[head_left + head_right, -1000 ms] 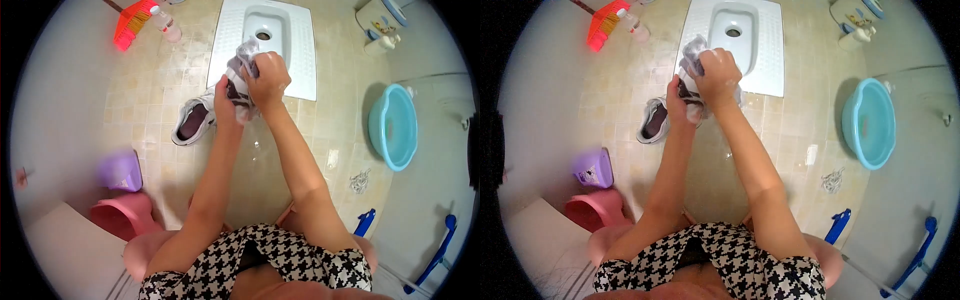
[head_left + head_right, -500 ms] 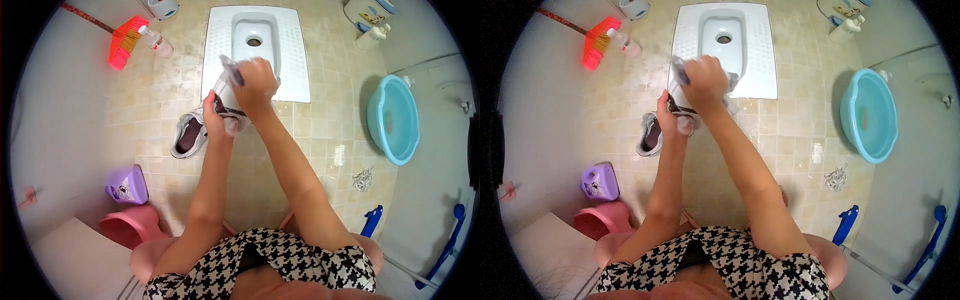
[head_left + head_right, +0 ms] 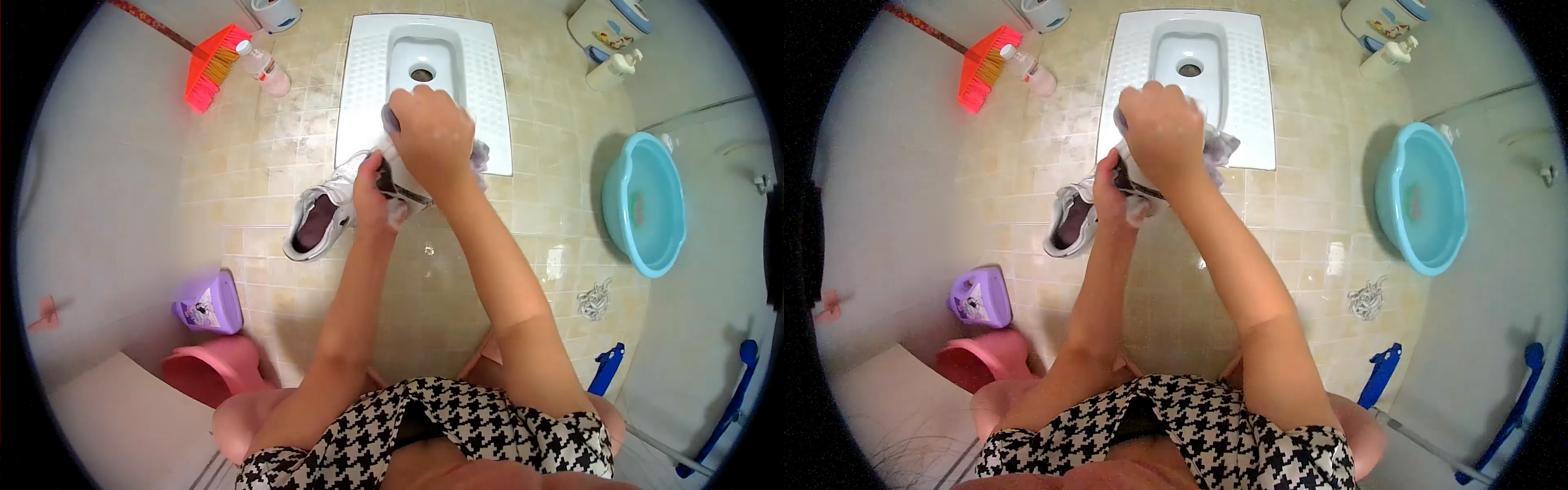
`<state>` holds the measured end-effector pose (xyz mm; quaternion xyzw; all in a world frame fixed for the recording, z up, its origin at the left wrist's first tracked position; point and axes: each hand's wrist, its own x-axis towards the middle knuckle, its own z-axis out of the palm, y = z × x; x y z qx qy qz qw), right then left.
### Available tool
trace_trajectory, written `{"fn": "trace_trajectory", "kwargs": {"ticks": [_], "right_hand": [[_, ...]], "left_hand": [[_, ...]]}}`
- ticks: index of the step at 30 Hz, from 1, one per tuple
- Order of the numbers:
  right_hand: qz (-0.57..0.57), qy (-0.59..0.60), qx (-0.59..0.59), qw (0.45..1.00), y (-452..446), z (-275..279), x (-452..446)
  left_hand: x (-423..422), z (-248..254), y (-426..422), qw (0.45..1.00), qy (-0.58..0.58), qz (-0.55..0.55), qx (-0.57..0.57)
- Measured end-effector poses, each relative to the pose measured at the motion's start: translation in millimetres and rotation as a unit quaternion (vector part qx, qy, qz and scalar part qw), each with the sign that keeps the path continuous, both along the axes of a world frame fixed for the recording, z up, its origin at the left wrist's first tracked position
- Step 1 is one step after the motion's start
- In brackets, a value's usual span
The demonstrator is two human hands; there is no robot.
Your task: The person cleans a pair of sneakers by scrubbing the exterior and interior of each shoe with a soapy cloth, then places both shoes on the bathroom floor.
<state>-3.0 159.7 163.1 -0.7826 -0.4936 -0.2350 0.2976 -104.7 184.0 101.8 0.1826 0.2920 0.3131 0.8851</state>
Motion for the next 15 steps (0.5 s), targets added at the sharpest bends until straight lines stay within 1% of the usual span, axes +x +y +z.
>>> {"fn": "trace_trajectory", "kwargs": {"ticks": [3, 4, 5, 7, 9, 10, 12, 13, 14, 15], "right_hand": [[-0.002, 0.063, -0.077, 0.995, 13.8, 0.8, 24.3], [-0.004, 0.067, -0.140, 0.988, 17.7, 4.1, 30.6], [-0.005, 0.067, -0.200, 0.977, 23.8, 8.2, 36.5], [0.003, 0.064, -0.317, 0.946, 35.2, 6.9, 46.3], [0.006, 0.097, -0.331, 0.938, 39.7, 5.6, 47.7], [0.007, 0.107, -0.337, 0.935, 43.2, 7.7, 50.2], [0.006, 0.096, -0.408, 0.908, 42.5, -1.8, 59.8], [0.004, 0.089, -0.443, 0.892, 40.3, -5.6, 67.9], [-0.005, 0.127, -0.421, 0.898, 37.1, 0.8, 71.3], [-0.014, 0.165, -0.404, 0.900, 29.9, 5.2, 72.7]], "left_hand": [[9.9, -2.6, -0.2, 0.999, -0.031, -0.025, -0.003], [13.7, 1.2, 2.6, 0.998, -0.046, -0.034, 0.000], [12.3, 12.8, 2.0, 0.996, -0.054, -0.066, 0.010], [12.4, 17.1, -2.7, 0.997, -0.041, -0.053, 0.026], [12.4, 9.5, 0.9, 0.998, -0.030, -0.045, 0.034], [12.4, 7.6, -0.4, 0.997, -0.020, -0.060, 0.031], [10.6, 11.0, -3.7, 0.995, 0.003, -0.096, 0.030], [15.1, 3.0, -8.0, 0.996, -0.001, -0.085, 0.019], [19.3, 7.2, -8.7, 0.996, -0.030, -0.073, 0.039], [19.7, 9.7, -8.8, 0.996, -0.035, -0.081, 0.032]]}}
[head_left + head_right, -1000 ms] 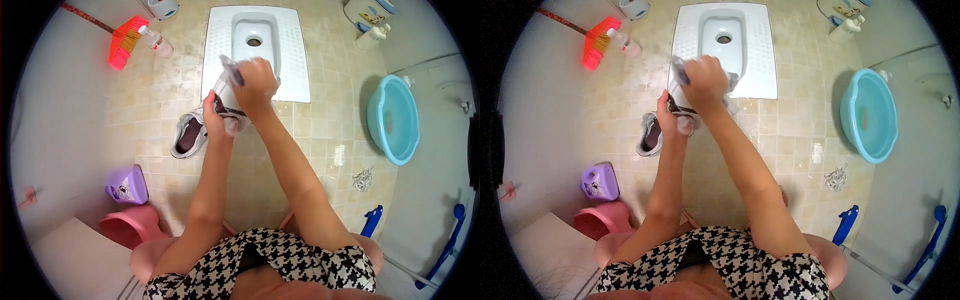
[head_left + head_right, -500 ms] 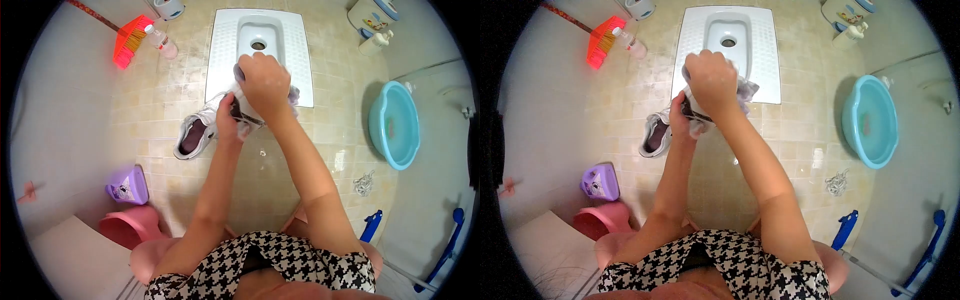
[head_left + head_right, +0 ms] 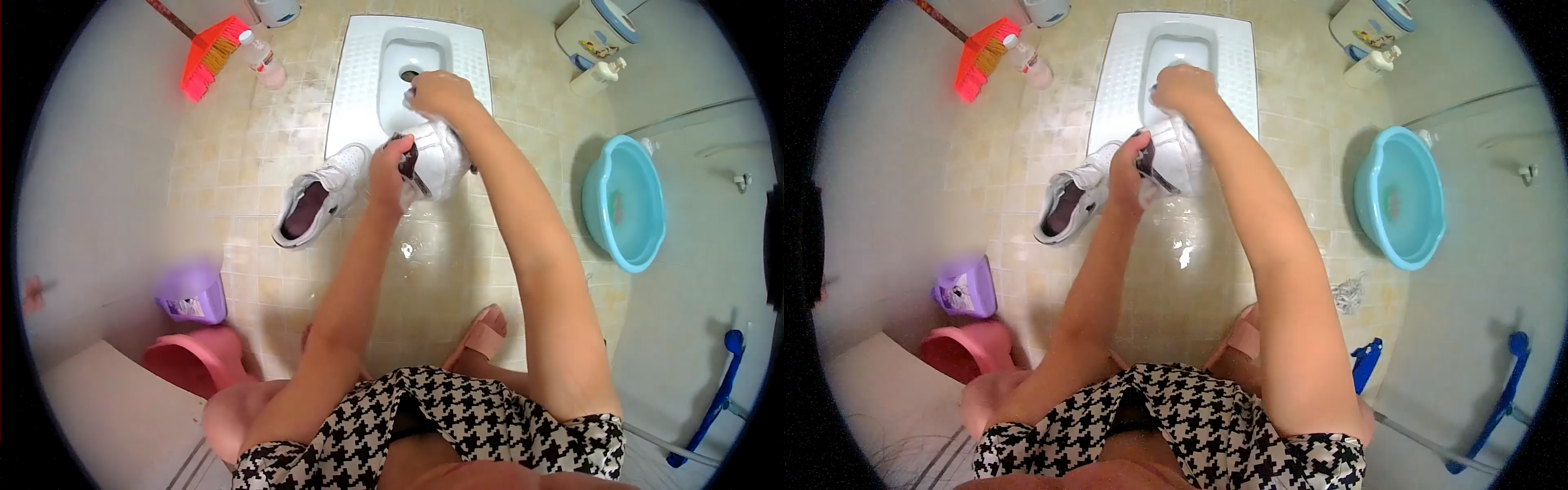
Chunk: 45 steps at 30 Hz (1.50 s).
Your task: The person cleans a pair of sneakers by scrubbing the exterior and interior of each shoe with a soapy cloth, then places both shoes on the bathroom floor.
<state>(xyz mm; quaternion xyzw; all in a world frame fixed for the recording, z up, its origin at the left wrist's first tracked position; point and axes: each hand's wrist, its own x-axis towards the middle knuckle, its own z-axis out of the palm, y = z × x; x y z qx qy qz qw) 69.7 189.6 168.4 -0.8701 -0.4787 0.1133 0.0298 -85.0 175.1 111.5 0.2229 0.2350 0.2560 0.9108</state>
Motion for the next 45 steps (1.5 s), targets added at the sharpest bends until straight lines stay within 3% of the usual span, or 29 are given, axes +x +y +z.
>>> {"fn": "trace_trajectory", "kwargs": {"ticks": [2, 3, 4, 6, 9, 10, 11, 12, 16, 19, 22, 25, 26, 29, 32, 35, 37, 38, 41, 45], "right_hand": [[-0.048, 0.071, 0.039, 0.996, -16.2, 7.2, 11.7], [-0.114, 0.193, 0.119, 0.967, -26.8, 11.4, 20.5], [-0.175, 0.310, 0.195, 0.914, -37.5, 15.0, 30.8], [-0.194, 0.393, 0.377, 0.816, -55.1, 23.2, 36.3], [-0.163, 0.177, 0.506, 0.829, -68.4, 41.7, -14.5], [-0.073, 0.073, 0.474, 0.874, -73.6, 31.5, -27.0], [0.022, -0.027, 0.437, 0.899, -78.4, 19.0, -43.0], [0.047, -0.159, 0.307, 0.937, -88.9, 16.5, -63.1], [0.089, -0.120, 0.430, 0.890, -97.0, -20.8, -43.6], [-0.010, -0.042, 0.295, 0.955, -80.2, -2.6, -28.1], [-0.098, 0.036, 0.056, 0.993, -51.0, 23.5, -13.0], [-0.070, 0.027, 0.085, 0.994, -37.9, 2.8, 10.6], [-0.075, 0.039, -0.015, 0.996, -29.4, 9.2, 16.0], [-0.109, -0.012, -0.011, 0.994, -37.8, 17.5, 4.9], [-0.034, -0.019, 0.233, 0.972, -82.2, 8.6, -37.7], [0.099, -0.126, 0.377, 0.912, -107.0, -7.9, -68.1], [0.142, -0.103, 0.375, 0.910, -103.4, -11.1, -56.8], [0.164, -0.090, 0.374, 0.908, -99.5, -12.9, -49.5], [0.090, 0.042, 0.311, 0.945, -79.2, -4.8, -33.0], [-0.002, 0.032, 0.096, 0.995, -41.4, 15.3, -17.1]], "left_hand": [[0.1, 1.0, -1.2, 1.000, -0.004, -0.012, -0.008], [1.7, -0.7, 2.2, 1.000, -0.003, -0.016, -0.004], [3.7, -2.0, 4.8, 1.000, -0.003, -0.019, -0.001], [5.5, 4.2, 3.8, 0.999, -0.029, -0.019, -0.006], [18.1, 0.6, -6.8, 1.000, -0.021, -0.013, -0.003], [30.3, -17.0, -7.3, 1.000, -0.014, -0.006, -0.004], [26.0, -0.3, -14.9, 0.996, 0.007, 0.041, 0.075], [26.5, -5.5, -15.1, 0.997, -0.015, 0.046, 0.054], [25.8, 0.2, -18.5, 0.998, -0.005, 0.049, 0.037], [25.9, 4.7, -18.5, 0.998, -0.022, 0.043, 0.028], [29.6, 5.5, -21.5, 0.998, -0.026, 0.047, 0.036], [31.9, 5.7, -20.5, 0.998, -0.025, 0.051, 0.018], [34.2, 5.3, -21.3, 0.998, -0.030, 0.045, 0.014], [36.7, 3.5, -26.5, 0.998, -0.013, 0.064, 0.016], [34.3, 7.2, -19.9, 0.997, -0.022, 0.077, 0.014], [33.6, 7.0, -9.8, 0.993, -0.059, 0.101, -0.027], [26.0, 21.1, 0.4, 0.993, -0.046, 0.089, -0.063], [25.4, 22.0, 2.4, 0.985, -0.142, 0.076, -0.055], [27.7, -0.8, 1.7, 0.997, 0.008, 0.081, 0.005], [28.4, -9.2, 5.8, 0.996, -0.077, 0.034, -0.029]]}}
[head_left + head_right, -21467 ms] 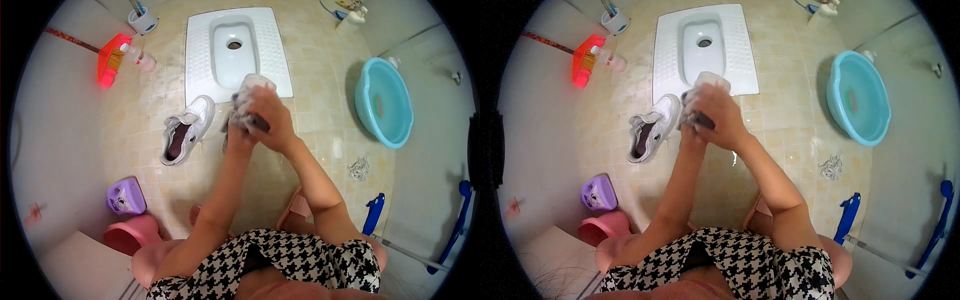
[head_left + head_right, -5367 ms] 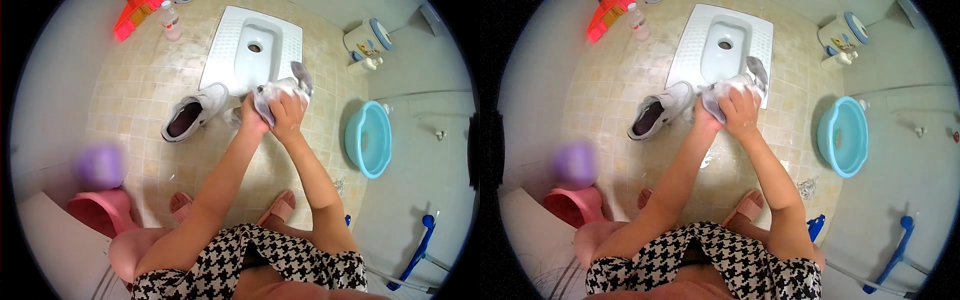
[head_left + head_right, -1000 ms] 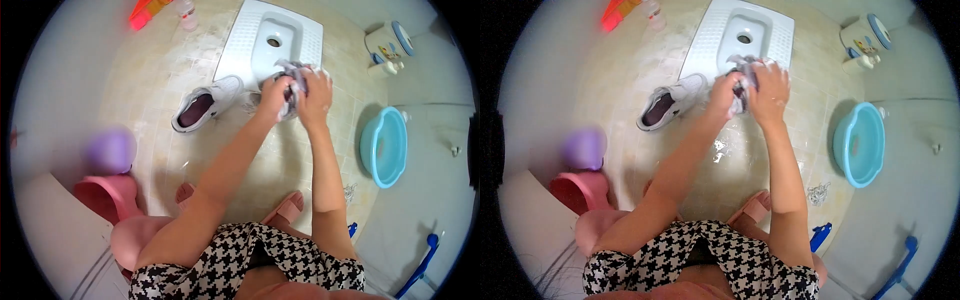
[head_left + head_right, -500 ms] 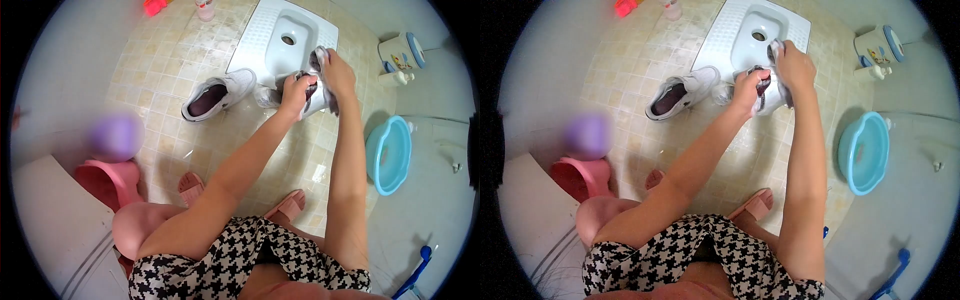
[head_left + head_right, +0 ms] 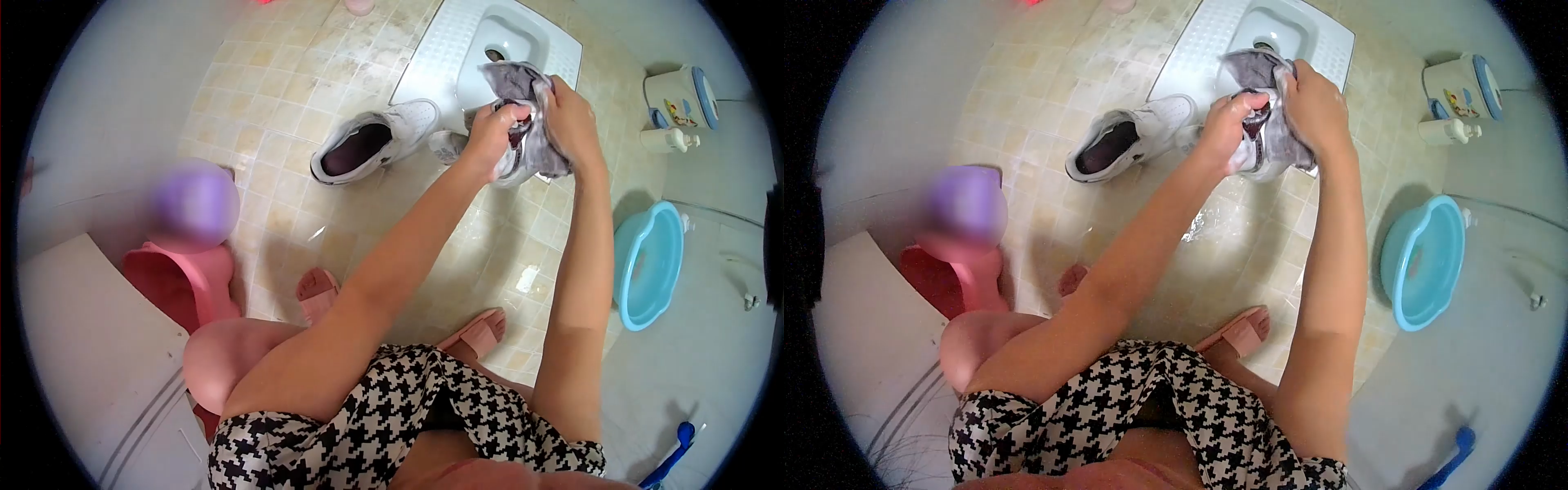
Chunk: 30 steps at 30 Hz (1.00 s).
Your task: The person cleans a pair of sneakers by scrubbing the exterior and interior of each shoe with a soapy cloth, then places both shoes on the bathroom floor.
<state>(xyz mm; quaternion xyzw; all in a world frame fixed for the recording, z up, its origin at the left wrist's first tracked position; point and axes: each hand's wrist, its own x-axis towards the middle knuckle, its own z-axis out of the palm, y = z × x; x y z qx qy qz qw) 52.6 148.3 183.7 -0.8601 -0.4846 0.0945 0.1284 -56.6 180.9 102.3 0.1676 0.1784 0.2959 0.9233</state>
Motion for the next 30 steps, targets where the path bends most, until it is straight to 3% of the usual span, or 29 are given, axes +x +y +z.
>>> {"fn": "trace_trajectory", "kwargs": {"ticks": [1, 5, 8, 9, 10, 12, 13, 15, 19, 24, 26, 28, 30], "right_hand": [[0.005, 0.029, 0.015, 0.999, 5.2, -8.1, 12.2], [-0.021, 0.170, -0.137, 0.976, 19.5, -18.8, 45.7], [0.070, 0.033, -0.263, 0.962, 19.4, -46.0, 74.5], [0.054, 0.011, -0.323, 0.945, 18.4, -44.7, 69.6], [0.058, -0.010, -0.281, 0.958, 14.9, -91.5, 99.4], [-0.063, -0.040, -0.042, 0.996, -11.0, -38.6, 58.5], [-0.075, -0.068, -0.043, 0.994, -17.7, -21.3, 43.3], [-0.098, -0.120, -0.042, 0.987, -27.0, -1.8, 16.6], [-0.094, -0.288, 0.250, 0.920, -47.3, -19.1, -29.6], [-0.147, -0.243, 0.347, 0.894, -70.0, -66.5, -43.6], [-0.164, -0.241, 0.257, 0.921, -85.2, -118.4, -50.4], [-0.180, -0.149, 0.320, 0.918, -89.9, -159.5, -59.0], [-0.189, -0.069, 0.313, 0.928, -86.5, -157.3, -57.5]], "left_hand": [[1.0, -1.0, -1.4, 0.999, 0.027, 0.001, 0.019], [-0.9, 6.0, -19.0, 0.997, 0.042, 0.015, 0.063], [-0.1, 8.8, -35.7, 0.993, 0.088, -0.007, 0.081], [-3.3, 19.7, -42.2, 0.993, 0.087, -0.008, 0.078], [-2.1, 20.8, -43.3, 0.992, 0.089, -0.010, 0.088], [-1.0, 18.1, -45.2, 0.990, 0.096, -0.015, 0.101], [-0.8, 21.8, -42.2, 0.992, 0.089, -0.016, 0.091], [2.3, 24.0, -37.6, 0.994, 0.084, 0.010, 0.065], [7.8, 22.6, -24.2, 0.994, 0.095, 0.049, 0.025], [20.8, 10.7, -16.2, 0.992, 0.107, 0.059, -0.016], [19.6, 8.5, -2.5, 0.993, 0.088, 0.075, 0.002], [17.1, 7.7, 6.9, 0.993, 0.090, 0.068, -0.030], [16.0, 8.5, 7.6, 0.990, 0.101, 0.093, -0.015]]}}
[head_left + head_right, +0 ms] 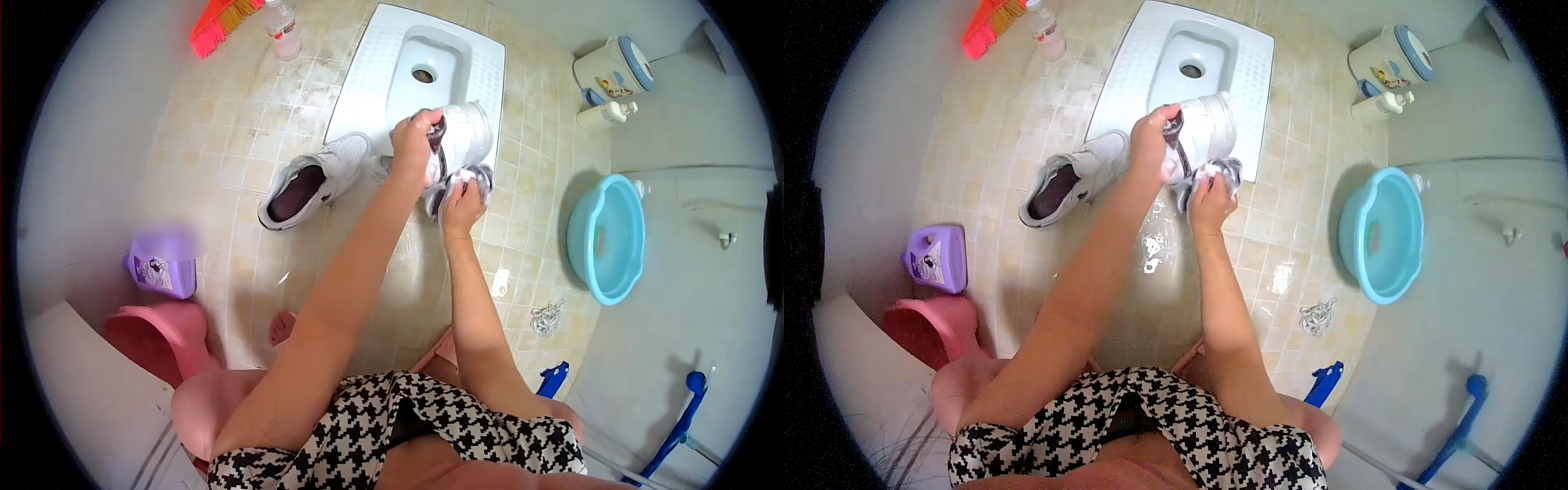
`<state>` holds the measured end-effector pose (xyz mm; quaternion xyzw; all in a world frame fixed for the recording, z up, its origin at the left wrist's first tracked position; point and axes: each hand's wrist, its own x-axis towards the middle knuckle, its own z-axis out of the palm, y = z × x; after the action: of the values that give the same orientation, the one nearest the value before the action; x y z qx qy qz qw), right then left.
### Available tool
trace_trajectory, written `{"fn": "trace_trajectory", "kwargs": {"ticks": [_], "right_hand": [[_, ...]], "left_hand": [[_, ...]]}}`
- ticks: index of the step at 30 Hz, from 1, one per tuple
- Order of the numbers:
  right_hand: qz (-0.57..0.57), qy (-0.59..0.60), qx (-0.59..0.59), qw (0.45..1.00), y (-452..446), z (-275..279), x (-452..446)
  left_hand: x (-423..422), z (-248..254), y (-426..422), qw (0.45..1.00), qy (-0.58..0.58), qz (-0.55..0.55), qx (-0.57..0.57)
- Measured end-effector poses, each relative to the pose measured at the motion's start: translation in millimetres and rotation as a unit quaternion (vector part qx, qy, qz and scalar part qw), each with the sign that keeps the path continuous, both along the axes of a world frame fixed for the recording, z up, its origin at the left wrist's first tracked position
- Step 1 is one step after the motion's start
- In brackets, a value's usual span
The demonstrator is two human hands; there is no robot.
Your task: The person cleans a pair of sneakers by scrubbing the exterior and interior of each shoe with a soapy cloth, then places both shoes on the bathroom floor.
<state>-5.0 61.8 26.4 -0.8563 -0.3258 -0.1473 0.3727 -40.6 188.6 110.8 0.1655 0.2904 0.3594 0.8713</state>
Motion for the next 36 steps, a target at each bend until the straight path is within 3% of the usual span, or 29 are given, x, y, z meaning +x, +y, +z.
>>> {"fn": "trace_trajectory", "kwargs": {"ticks": [4, 5, 8, 10, 12, 16, 19, 21, 24, 26, 28, 30, 31, 33, 34, 36], "right_hand": [[0.012, 0.065, -0.053, 0.996, -11.4, 13.8, 0.9], [0.033, 0.100, 0.015, 0.994, -7.3, 33.2, -1.5], [0.064, 0.056, 0.137, 0.987, 14.7, 82.9, -4.8], [0.036, -0.159, 0.040, 0.986, 41.3, 109.7, 9.4], [-0.025, -0.182, -0.066, 0.981, 67.7, 136.7, 25.7], [-0.034, -0.152, -0.092, 0.983, 91.7, 147.2, 45.1], [-0.034, -0.143, -0.061, 0.987, 68.4, 129.6, 18.5], [0.014, -0.177, -0.014, 0.984, 39.9, 78.7, 1.9], [0.003, -0.108, 0.012, 0.994, 13.9, -15.6, -12.7], [-0.014, -0.072, 0.012, 0.997, 6.3, -44.5, -24.2], [-0.017, 0.074, -0.043, 0.996, -6.8, -52.3, -31.4], [0.004, 0.191, -0.045, 0.980, 3.5, -20.8, -20.4], [0.044, 0.098, 0.055, 0.993, 15.9, -6.1, -16.7], [0.052, -0.045, 0.085, 0.994, 51.8, 25.3, -8.4], [-0.052, -0.121, -0.040, 0.990, 67.9, 22.9, -6.7], [-0.012, -0.060, 0.061, 0.996, 76.5, 37.8, -3.5]], "left_hand": [[-2.0, -3.1, 8.2, 0.999, -0.028, -0.043, -0.016], [-4.4, 2.4, 7.1, 0.998, -0.034, -0.050, -0.021], [-7.3, -1.8, 4.1, 0.996, -0.048, -0.072, -0.009], [-7.5, -5.3, -1.9, 0.994, -0.055, -0.093, 0.004], [-6.0, -12.6, -3.6, 0.995, -0.032, -0.079, 0.047], [-5.0, -2.8, -2.4, 0.997, 0.016, -0.051, 0.055], [-6.5, -7.1, -2.5, 0.999, -0.022, -0.026, -0.001], [0.6, -19.1, 7.5, 0.999, -0.039, 0.006, -0.007], [-4.8, -16.0, 16.0, 0.998, -0.025, 0.041, -0.033], [-5.1, -27.0, 18.4, 0.995, -0.012, 0.081, -0.051], [-11.3, -39.0, 19.8, 0.996, -0.010, 0.073, -0.057], [-8.9, -24.1, 25.6, 0.993, -0.062, 0.063, -0.078], [-9.2, -15.5, 21.8, 0.991, -0.059, 0.077, -0.090], [-9.3, -11.5, 16.8, 0.994, -0.053, 0.081, -0.054], [-13.0, -11.1, 10.3, 0.995, -0.043, 0.077, -0.039], [-16.6, -0.5, 11.4, 0.996, -0.018, 0.065, -0.053]]}}
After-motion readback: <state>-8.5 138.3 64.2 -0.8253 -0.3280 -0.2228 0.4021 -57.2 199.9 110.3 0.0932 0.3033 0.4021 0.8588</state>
